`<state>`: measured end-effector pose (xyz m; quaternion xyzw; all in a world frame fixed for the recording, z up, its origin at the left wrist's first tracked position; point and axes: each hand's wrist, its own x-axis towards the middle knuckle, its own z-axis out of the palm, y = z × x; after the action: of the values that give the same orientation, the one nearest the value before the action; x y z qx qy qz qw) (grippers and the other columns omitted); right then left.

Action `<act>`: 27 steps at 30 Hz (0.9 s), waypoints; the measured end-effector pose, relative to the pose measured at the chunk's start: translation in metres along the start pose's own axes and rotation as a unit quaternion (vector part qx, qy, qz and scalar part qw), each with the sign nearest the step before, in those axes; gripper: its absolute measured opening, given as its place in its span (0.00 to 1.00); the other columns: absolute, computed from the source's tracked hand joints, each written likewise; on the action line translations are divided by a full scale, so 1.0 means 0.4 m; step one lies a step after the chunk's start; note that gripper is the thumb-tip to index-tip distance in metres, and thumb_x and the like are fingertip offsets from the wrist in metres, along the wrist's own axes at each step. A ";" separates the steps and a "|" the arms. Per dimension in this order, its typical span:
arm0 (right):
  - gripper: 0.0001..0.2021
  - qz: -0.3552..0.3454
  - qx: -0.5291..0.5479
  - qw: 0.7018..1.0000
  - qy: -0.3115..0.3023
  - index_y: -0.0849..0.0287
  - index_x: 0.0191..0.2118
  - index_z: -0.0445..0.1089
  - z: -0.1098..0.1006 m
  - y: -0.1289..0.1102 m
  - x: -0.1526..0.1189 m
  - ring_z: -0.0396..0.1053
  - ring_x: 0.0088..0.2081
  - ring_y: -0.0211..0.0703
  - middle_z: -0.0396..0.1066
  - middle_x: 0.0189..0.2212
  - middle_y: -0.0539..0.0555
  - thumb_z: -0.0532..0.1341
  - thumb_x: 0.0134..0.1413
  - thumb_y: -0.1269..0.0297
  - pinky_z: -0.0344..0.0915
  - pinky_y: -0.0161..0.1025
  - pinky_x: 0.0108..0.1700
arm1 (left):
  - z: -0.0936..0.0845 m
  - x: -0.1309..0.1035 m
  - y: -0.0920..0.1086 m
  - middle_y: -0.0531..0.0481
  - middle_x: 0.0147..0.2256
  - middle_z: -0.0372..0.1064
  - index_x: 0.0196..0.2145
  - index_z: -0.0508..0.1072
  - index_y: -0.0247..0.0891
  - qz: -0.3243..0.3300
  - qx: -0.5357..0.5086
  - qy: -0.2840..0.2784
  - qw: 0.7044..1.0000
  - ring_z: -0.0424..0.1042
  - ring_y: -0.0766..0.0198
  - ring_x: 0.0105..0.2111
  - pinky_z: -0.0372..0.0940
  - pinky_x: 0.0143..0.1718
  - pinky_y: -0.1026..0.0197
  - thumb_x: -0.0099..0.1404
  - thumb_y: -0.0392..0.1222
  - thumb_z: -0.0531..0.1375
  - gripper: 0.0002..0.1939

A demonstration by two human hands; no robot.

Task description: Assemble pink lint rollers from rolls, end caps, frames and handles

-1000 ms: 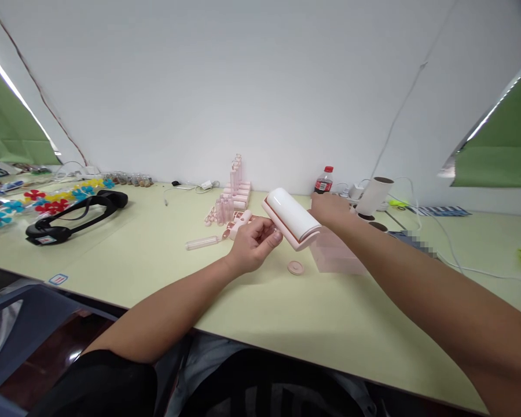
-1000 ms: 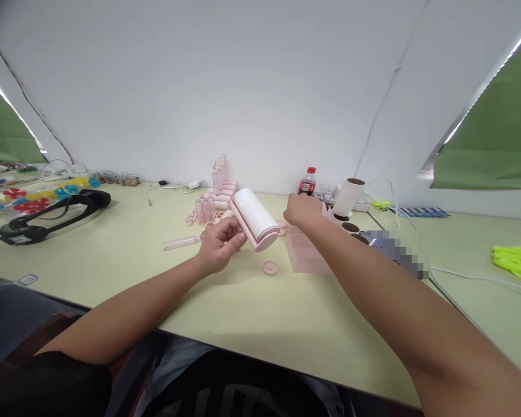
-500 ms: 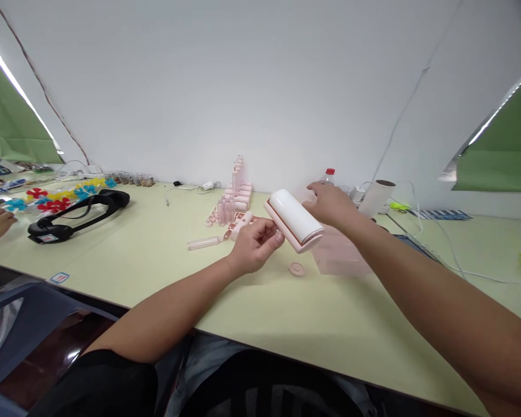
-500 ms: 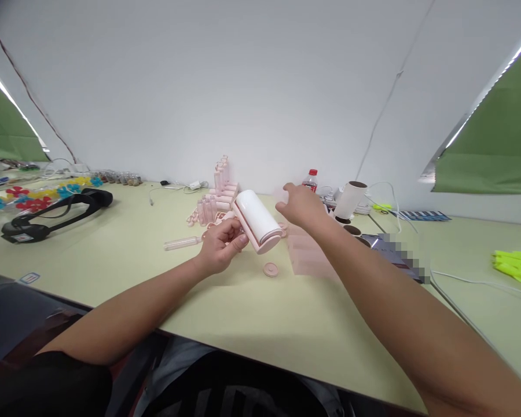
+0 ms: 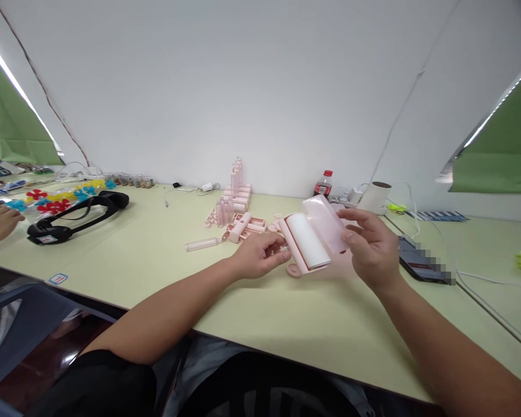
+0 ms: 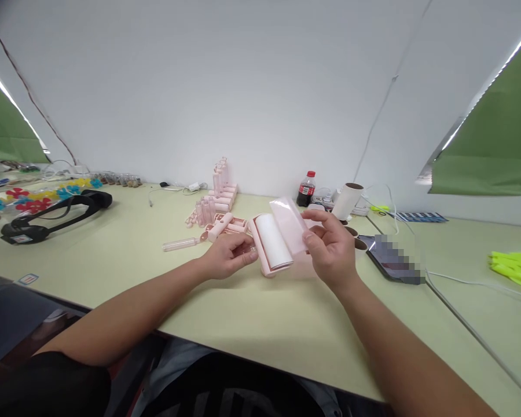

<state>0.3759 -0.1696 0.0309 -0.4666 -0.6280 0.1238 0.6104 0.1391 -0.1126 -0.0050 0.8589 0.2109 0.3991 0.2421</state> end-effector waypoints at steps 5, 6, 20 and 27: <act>0.14 0.014 -0.043 0.999 -0.013 0.54 0.44 0.70 0.009 0.000 -0.023 0.72 0.33 0.48 0.74 0.37 0.56 0.57 0.52 0.60 0.68 0.41 0.28 | -0.001 0.000 -0.006 0.55 0.22 0.60 0.34 0.70 0.37 -0.003 0.019 -0.014 1.000 0.59 0.69 0.22 0.54 0.24 0.65 0.65 0.52 0.58 0.14; 0.14 0.019 -0.053 0.998 -0.010 0.54 0.44 0.70 0.008 -0.003 -0.025 0.73 0.34 0.49 0.74 0.37 0.56 0.56 0.53 0.59 0.68 0.42 0.29 | -0.001 -0.001 -0.006 0.56 0.22 0.60 0.35 0.70 0.37 -0.001 0.019 -0.017 1.000 0.59 0.69 0.22 0.54 0.24 0.65 0.66 0.52 0.58 0.14; 0.15 -0.038 -0.059 0.997 -0.014 0.56 0.47 0.70 0.017 0.011 -0.042 0.64 0.25 0.39 0.71 0.45 0.58 0.56 0.56 0.57 0.65 0.40 0.25 | 0.000 -0.003 -0.007 0.55 0.23 0.62 0.35 0.71 0.37 -0.022 0.017 0.003 1.000 0.60 0.68 0.23 0.54 0.25 0.65 0.65 0.52 0.59 0.14; 0.14 -0.091 -0.076 0.992 -0.034 0.56 0.49 0.69 0.021 0.019 -0.044 0.63 0.26 0.37 0.69 0.47 0.57 0.57 0.58 0.61 0.65 0.40 0.29 | 0.002 -0.003 -0.013 0.54 0.24 0.62 0.37 0.71 0.36 -0.037 0.022 -0.013 0.999 0.60 0.68 0.24 0.54 0.25 0.65 0.65 0.52 0.58 0.15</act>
<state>0.3685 -0.1751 0.0119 -0.4480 -0.6958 0.0352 0.5603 0.1379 -0.1093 -0.0092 0.8607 0.2483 0.3735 0.2407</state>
